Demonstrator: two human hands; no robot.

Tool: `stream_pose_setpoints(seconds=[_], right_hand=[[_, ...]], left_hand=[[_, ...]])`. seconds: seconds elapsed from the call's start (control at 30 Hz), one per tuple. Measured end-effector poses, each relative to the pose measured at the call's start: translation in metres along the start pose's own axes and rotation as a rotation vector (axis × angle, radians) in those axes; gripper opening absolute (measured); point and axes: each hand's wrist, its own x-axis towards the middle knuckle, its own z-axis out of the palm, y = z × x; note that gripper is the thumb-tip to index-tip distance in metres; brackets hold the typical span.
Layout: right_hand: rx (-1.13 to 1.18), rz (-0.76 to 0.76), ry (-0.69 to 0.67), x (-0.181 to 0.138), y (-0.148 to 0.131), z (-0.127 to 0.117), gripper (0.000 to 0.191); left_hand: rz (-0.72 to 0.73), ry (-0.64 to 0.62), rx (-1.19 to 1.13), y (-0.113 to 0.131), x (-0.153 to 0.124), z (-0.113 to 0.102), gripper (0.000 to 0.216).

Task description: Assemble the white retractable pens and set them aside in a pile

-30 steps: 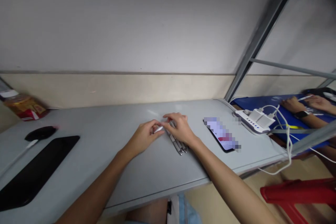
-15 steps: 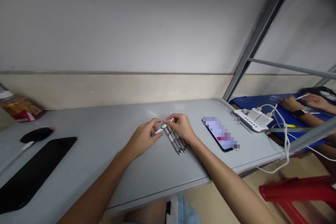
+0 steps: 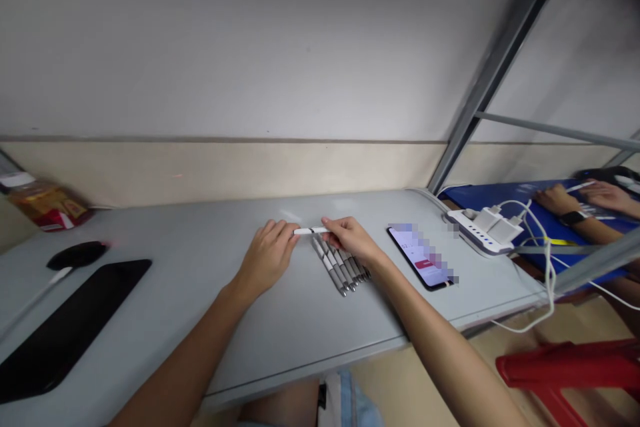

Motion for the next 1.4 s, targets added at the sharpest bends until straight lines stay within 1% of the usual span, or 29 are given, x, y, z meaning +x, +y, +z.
stream_pose_setpoints(seconds=[0.13,0.3,0.4,0.47,0.53,0.63,0.73,0.8,0.93,1.0,1.07,1.13,1.27,1.3,1.4], right_hand=[[0.031,0.079,-0.043,0.000,0.000,-0.002,0.052],[0.046,0.029,-0.047,0.000,0.002,-0.002,0.051],[0.031,-0.040,-0.075,-0.001,0.001,0.000,0.050],[-0.029,-0.111,-0.074,-0.002,0.001,0.000,0.048],[-0.154,-0.217,-0.031,-0.003,0.001,0.001,0.044],[-0.344,-0.355,0.056,-0.004,0.001,0.003,0.036],[-0.351,-0.416,0.117,-0.004,0.001,0.004,0.028],[-0.315,-0.409,0.141,-0.003,0.002,0.005,0.029],[-0.332,-0.287,0.112,-0.001,0.005,0.004,0.031],[-0.342,-0.299,0.117,0.000,0.005,0.004,0.028],[-0.325,-0.350,0.147,0.000,0.004,0.004,0.017],[-0.294,-0.352,0.157,0.000,0.004,0.003,0.021],[-0.309,-0.236,0.077,0.000,0.005,0.002,0.027],[-0.324,-0.244,0.074,0.001,0.005,0.002,0.027],[-0.328,-0.337,0.105,0.001,0.005,0.001,0.016]], left_hand=[[0.010,-0.024,-0.001,-0.001,-0.001,0.000,0.029],[0.005,-0.031,0.005,-0.004,-0.002,0.000,0.027],[0.009,-0.024,0.010,-0.006,-0.001,0.000,0.025],[0.009,-0.030,0.017,-0.008,-0.001,-0.001,0.025],[-0.003,-0.049,-0.005,-0.010,-0.002,-0.002,0.024],[-0.049,-0.080,-0.099,-0.014,-0.004,-0.002,0.026],[-0.104,-0.082,-0.203,-0.014,-0.004,-0.001,0.029],[-0.120,-0.065,-0.218,-0.012,-0.002,-0.001,0.029],[-0.082,-0.045,-0.138,-0.009,0.000,-0.001,0.029],[-0.068,-0.053,-0.119,-0.008,-0.001,0.000,0.027],[-0.066,-0.060,-0.121,-0.008,-0.001,0.001,0.025],[-0.061,-0.061,-0.130,-0.008,-0.002,0.002,0.025],[-0.076,-0.073,-0.158,-0.008,-0.002,0.002,0.023],[-0.083,-0.085,-0.172,-0.008,-0.002,0.002,0.022],[-0.101,-0.133,-0.212,-0.007,-0.002,0.002,0.020]])
